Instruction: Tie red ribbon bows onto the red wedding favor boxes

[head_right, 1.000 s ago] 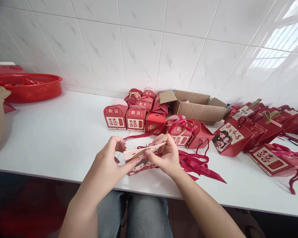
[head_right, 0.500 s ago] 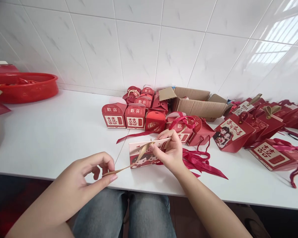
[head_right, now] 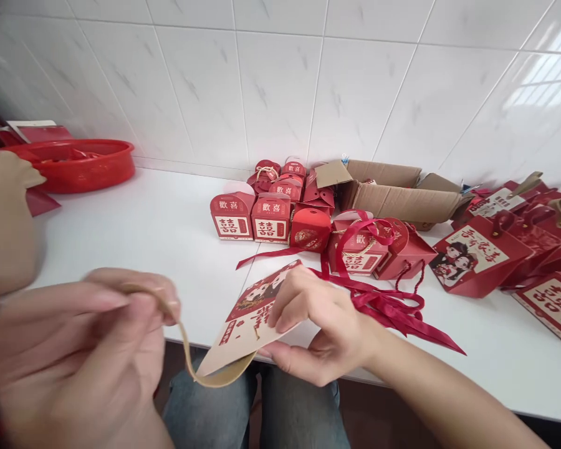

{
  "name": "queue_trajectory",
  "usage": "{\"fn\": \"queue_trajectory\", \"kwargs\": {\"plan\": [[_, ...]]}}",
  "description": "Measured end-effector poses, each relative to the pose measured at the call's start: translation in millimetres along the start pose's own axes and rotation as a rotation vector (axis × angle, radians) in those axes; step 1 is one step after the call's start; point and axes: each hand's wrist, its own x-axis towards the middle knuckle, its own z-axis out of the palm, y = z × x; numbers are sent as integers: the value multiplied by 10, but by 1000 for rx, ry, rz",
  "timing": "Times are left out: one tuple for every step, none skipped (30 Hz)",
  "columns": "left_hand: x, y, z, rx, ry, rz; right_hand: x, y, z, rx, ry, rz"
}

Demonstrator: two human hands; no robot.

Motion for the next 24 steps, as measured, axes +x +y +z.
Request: {"fn": "queue_trajectory", "kwargs": {"plan": [[17, -21, 34, -78, -17, -36, 92, -25, -66, 2, -69, 10], [33, -47, 66, -158, -60, -99, 187, -52, -134, -12, -129, 52], [46, -73, 95, -227, -124, -182, 281, -80, -201, -30, -179, 91], [56, -98, 122, -272, -197, -271, 368, -110, -262, -53, -208, 123], [63, -118, 144, -316, -247, -344, 445, -141, -313, -81, -222, 147], [66, -131, 164, -360, -284, -395, 509, -170, -354, -107, -226, 154], [67, -139, 180, -401, -301, -424, 557, -195, -384, -134, -218, 158], [65, -141, 193, -438, -310, -438, 590, -214, -403, -156, -205, 157], [63, -143, 203, -465, -315, -444, 610, -225, -413, -166, -191, 154], [62, -145, 210, -481, -312, -442, 619, -227, -415, -169, -188, 149], [61, -151, 214, -484, -303, -433, 620, -219, -411, -167, -194, 139], [63, -162, 216, -480, -294, -420, 615, -204, -404, -161, -211, 127], [68, -179, 217, -474, -288, -408, 608, -184, -395, -151, -233, 114], [73, -198, 216, -466, -292, -403, 601, -162, -385, -138, -257, 105], [80, -219, 215, -461, -303, -410, 594, -139, -376, -126, -275, 108], [85, -238, 213, -461, -324, -428, 588, -119, -368, -111, -283, 117], [90, -253, 212, -466, -354, -449, 584, -103, -360, -94, -286, 129], [92, -262, 210, -475, -386, -464, 580, -91, -354, -82, -290, 143], [91, -264, 206, -489, -415, -466, 576, -85, -348, -77, -296, 154], [88, -259, 202, -506, -444, -459, 572, -83, -344, -77, -302, 163], [83, -251, 196, -522, -465, -448, 568, -86, -340, -80, -309, 169], [78, -239, 188, -538, -484, -436, 563, -91, -337, -85, -314, 174], [71, -227, 179, -550, -497, -427, 558, -98, -336, -90, -317, 178], [66, -216, 169, -557, -509, -420, 553, -105, -335, -93, -314, 179]]}}
